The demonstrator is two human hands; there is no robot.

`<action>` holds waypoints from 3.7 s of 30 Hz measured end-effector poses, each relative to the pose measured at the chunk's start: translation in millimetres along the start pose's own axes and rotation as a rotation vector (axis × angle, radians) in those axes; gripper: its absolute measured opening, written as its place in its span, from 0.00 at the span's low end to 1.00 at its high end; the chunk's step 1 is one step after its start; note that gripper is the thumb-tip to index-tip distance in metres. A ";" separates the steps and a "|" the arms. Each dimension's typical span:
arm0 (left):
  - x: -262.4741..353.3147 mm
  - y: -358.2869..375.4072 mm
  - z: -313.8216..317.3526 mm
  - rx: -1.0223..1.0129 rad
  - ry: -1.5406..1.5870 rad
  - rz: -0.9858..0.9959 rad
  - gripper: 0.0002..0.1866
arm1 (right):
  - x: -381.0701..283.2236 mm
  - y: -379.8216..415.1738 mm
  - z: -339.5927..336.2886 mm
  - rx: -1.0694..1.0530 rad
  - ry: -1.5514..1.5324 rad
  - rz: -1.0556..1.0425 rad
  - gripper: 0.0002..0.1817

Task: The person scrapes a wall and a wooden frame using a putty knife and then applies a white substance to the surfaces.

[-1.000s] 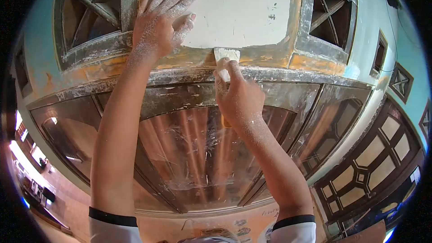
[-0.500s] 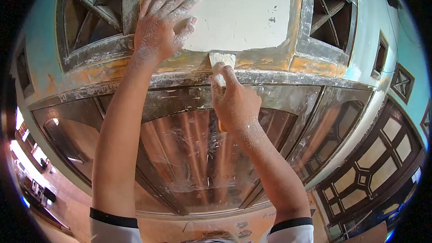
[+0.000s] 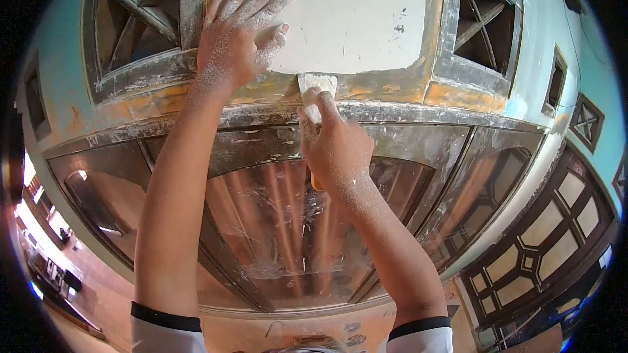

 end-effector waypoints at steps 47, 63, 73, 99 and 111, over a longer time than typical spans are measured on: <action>-0.2 0.3 -5.3 -0.005 0.028 0.012 0.25 | -36.6 -4.7 16.7 -0.108 -0.010 0.033 0.26; 2.2 -0.1 -7.9 -0.049 0.005 0.000 0.25 | 99.1 22.9 -22.9 -0.030 0.090 0.088 0.24; 17.2 -17.9 1.0 -0.109 -0.089 0.005 0.29 | 169.7 -12.5 -106.7 0.131 0.044 -0.110 0.22; 69.0 -76.8 11.1 -0.156 -0.080 -0.140 0.34 | 179.5 -70.7 -167.6 -0.143 0.250 -0.375 0.19; 69.5 -75.7 9.3 -0.139 -0.066 -0.139 0.33 | 164.2 -84.8 -190.1 -0.030 0.537 -0.514 0.13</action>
Point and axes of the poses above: each hand's wrist, its own y-axis away from the middle knuckle, its own z-axis out of the palm, x = y × z, the point moved 6 cm from there along -y, towards the middle knuckle, and after that the axes turned 13 degrees about -x, right-handed, at the moved point
